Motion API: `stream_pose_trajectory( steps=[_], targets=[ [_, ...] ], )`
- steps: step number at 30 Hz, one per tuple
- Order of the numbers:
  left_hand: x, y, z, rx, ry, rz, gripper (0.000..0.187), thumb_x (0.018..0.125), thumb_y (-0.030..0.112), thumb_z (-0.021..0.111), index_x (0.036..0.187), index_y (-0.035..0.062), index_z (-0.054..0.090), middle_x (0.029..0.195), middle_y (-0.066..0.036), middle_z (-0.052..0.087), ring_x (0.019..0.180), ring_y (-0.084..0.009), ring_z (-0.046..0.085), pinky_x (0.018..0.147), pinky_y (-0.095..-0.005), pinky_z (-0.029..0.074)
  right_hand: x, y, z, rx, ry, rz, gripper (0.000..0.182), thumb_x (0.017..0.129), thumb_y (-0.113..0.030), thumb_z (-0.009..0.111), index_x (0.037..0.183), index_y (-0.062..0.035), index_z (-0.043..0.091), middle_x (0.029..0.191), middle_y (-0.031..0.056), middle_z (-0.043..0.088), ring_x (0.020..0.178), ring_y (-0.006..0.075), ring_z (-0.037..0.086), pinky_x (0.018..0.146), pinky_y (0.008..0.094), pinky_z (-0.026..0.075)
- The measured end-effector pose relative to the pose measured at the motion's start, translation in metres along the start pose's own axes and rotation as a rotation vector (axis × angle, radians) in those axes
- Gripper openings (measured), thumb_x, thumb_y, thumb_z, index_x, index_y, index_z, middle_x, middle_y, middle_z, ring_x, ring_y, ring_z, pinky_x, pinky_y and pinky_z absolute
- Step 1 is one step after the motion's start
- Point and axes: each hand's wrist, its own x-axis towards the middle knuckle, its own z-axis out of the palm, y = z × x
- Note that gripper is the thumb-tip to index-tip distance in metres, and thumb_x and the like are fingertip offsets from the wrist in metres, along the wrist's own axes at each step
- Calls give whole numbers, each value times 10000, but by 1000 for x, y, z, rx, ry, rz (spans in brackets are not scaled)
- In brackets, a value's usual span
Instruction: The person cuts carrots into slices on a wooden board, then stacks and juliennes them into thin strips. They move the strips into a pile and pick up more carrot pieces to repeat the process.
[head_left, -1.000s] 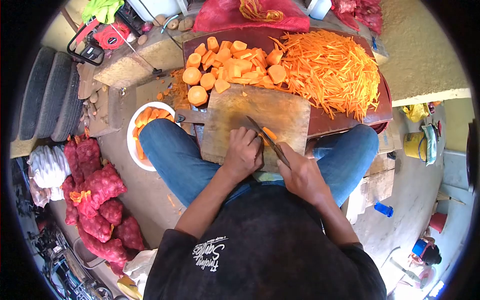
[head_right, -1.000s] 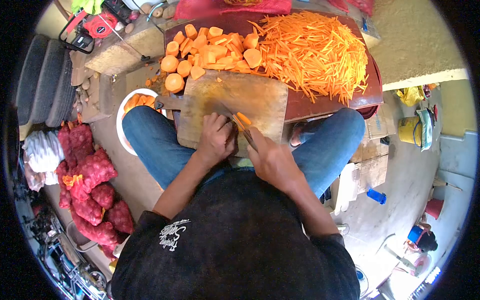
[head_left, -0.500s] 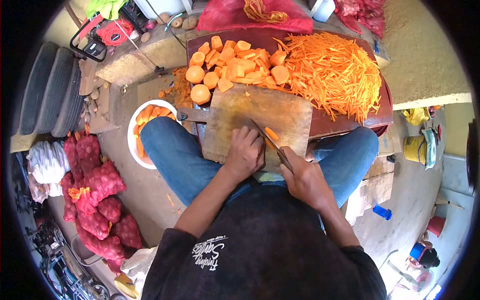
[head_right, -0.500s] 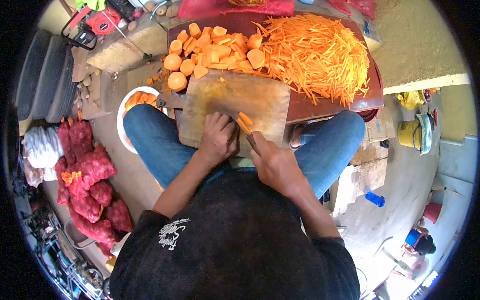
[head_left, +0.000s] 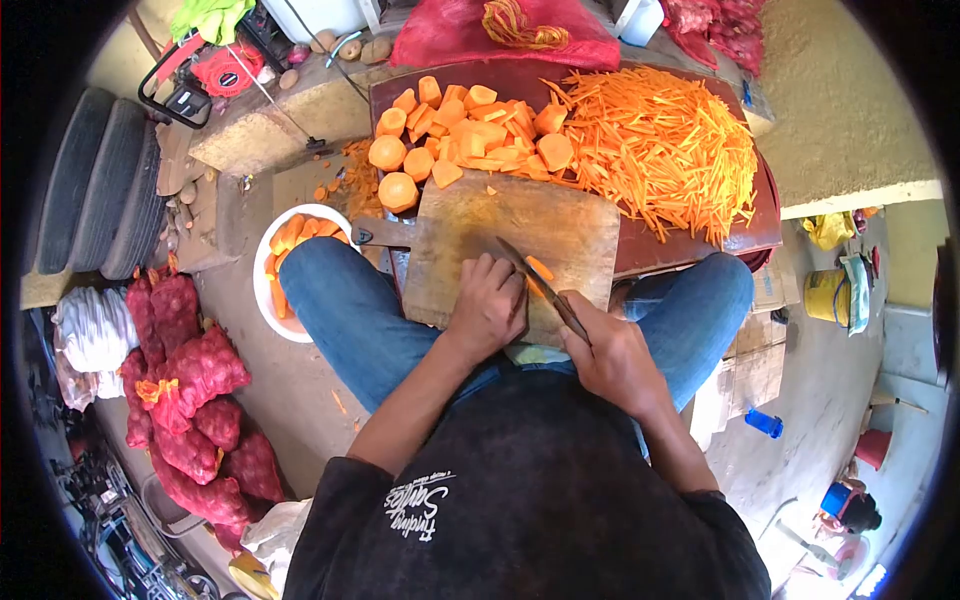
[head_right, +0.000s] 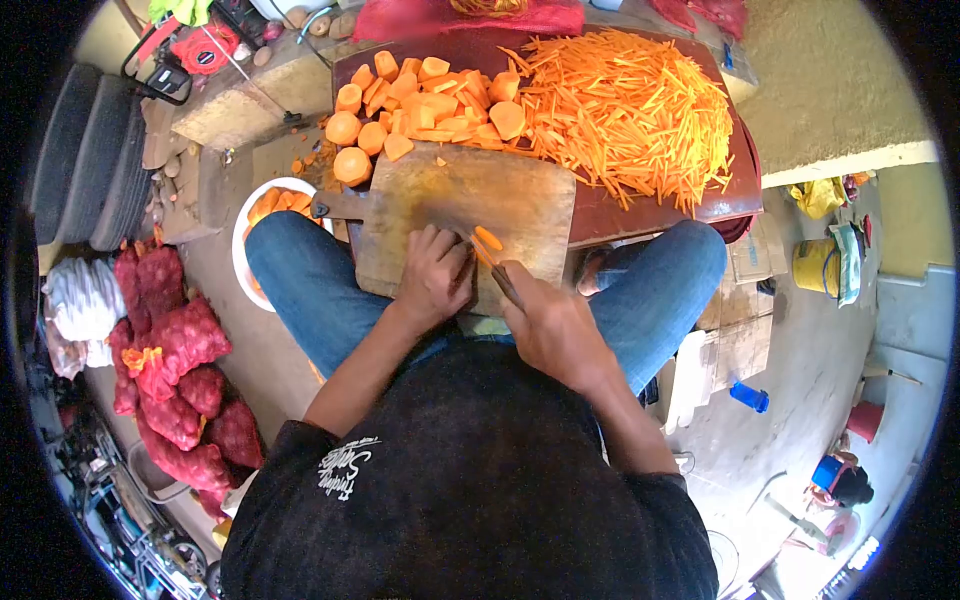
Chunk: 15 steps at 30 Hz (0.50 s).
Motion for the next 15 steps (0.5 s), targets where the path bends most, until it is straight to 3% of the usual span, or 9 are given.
stream_pose_trajectory(
  steps=[10,15],
  targets=[
    [-1,-2,3,-4,32,-17,169,818,62,798,973,2,767,934,-153,628,899,-381,588,808,-492,458,22,7,17,15,75,-22,393,1005,-66,725,1388,-26,646,993,252,751,939,474,758,772,527,594],
    [3,-5,1,-210,293,-143,142,865,-36,831,997,-12,784,939,-154,687,863,-356,663,768,-443,523,15,12,6,70,86,-36,552,959,-82,762,1486,-5,618,1008,287,747,939,479,753,795,539,608]
  ],
)
